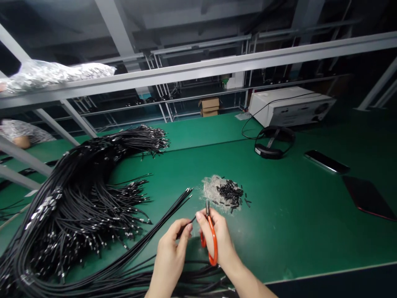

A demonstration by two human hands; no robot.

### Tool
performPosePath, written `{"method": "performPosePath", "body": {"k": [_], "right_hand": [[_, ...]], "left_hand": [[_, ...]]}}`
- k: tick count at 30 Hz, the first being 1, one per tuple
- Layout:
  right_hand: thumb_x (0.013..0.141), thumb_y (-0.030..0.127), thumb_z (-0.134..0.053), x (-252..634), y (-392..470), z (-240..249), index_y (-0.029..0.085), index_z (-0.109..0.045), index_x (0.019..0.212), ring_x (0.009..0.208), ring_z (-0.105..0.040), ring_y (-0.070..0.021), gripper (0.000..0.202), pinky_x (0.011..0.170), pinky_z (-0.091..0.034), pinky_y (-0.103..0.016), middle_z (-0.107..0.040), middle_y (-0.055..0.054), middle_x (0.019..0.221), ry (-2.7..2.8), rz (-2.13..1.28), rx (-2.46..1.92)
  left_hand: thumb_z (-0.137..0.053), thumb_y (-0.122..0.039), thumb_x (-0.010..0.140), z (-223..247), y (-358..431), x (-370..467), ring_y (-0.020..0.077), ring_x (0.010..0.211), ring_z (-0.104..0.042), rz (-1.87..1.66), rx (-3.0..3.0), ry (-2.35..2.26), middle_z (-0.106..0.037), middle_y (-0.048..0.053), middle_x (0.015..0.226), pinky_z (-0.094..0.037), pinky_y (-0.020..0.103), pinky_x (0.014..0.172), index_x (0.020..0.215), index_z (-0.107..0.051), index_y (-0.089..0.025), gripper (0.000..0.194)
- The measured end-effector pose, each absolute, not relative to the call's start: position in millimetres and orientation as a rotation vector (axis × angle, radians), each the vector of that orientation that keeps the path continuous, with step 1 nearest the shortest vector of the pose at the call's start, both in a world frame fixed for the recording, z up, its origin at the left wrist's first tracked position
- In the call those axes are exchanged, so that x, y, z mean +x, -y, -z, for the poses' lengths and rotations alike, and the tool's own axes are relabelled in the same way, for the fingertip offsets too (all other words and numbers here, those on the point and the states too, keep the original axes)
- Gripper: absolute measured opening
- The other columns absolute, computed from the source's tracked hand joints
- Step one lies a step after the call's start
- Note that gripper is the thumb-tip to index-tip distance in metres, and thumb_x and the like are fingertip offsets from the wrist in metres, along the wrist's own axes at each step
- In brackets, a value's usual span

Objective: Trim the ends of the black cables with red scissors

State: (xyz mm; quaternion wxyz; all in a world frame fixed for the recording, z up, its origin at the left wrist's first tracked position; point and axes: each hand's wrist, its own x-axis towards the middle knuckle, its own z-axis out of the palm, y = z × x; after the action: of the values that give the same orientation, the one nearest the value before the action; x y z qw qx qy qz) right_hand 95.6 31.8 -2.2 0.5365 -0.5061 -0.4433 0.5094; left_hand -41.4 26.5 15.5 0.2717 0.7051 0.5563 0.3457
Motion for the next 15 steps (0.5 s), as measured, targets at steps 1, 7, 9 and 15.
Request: {"method": "performPosePath", "body": {"k": [1,7,9,15], "right_hand": [[0.088,0.052,-0.051,97.6,-29.8,1.3,0.018,-0.053,0.084,0.046,-0.043,-0.0091,0.034,0.046,-0.037,-0.02,-0.049,0.005,0.057,1.072,-1.191,-1.232],[0.095,0.038,-0.041,101.2,-23.4,3.9,0.02,-0.048,0.078,0.056,-0.047,-0.0128,0.025,0.054,-0.037,-0.024,-0.053,0.0,0.065,1.433,-0.795,-1.447],[0.096,0.03,-0.038,101.0,-22.6,7.8,0.02,-0.047,0.075,0.06,-0.048,-0.015,0.024,0.058,-0.036,-0.027,-0.054,-0.002,0.069,1.601,-0.508,-1.502],[0.095,0.016,-0.035,121.4,-21.3,14.2,0.017,-0.053,0.086,0.076,-0.051,-0.0187,0.02,0.072,-0.038,-0.032,-0.057,-0.006,0.081,2.099,-0.102,-1.123]], "left_hand": [[-0.042,-0.036,0.093,-16.7,-24.4,-36.9,0.017,0.074,-0.063,-0.949,1.895,-1.506,-0.067,0.004,0.085,-0.048,0.025,0.068,0.092,-0.063,-0.021,0.025],[-0.044,-0.032,0.093,-5.6,-12.1,-30.5,0.0172,0.071,-0.064,-0.889,1.985,-1.557,-0.067,0.004,0.082,-0.045,0.024,0.065,0.101,-0.066,-0.024,0.025],[-0.044,-0.033,0.092,-1.1,-9.6,-30.1,0.0181,0.068,-0.064,-0.85,1.996,-1.606,-0.067,0.005,0.079,-0.044,0.025,0.063,0.099,-0.067,-0.024,0.025],[-0.048,-0.034,0.089,-5.0,-6.0,-26.5,0.0201,0.071,-0.066,-0.887,1.87,-1.629,-0.071,0.007,0.081,-0.045,0.025,0.064,0.088,-0.07,-0.022,0.025]]}}
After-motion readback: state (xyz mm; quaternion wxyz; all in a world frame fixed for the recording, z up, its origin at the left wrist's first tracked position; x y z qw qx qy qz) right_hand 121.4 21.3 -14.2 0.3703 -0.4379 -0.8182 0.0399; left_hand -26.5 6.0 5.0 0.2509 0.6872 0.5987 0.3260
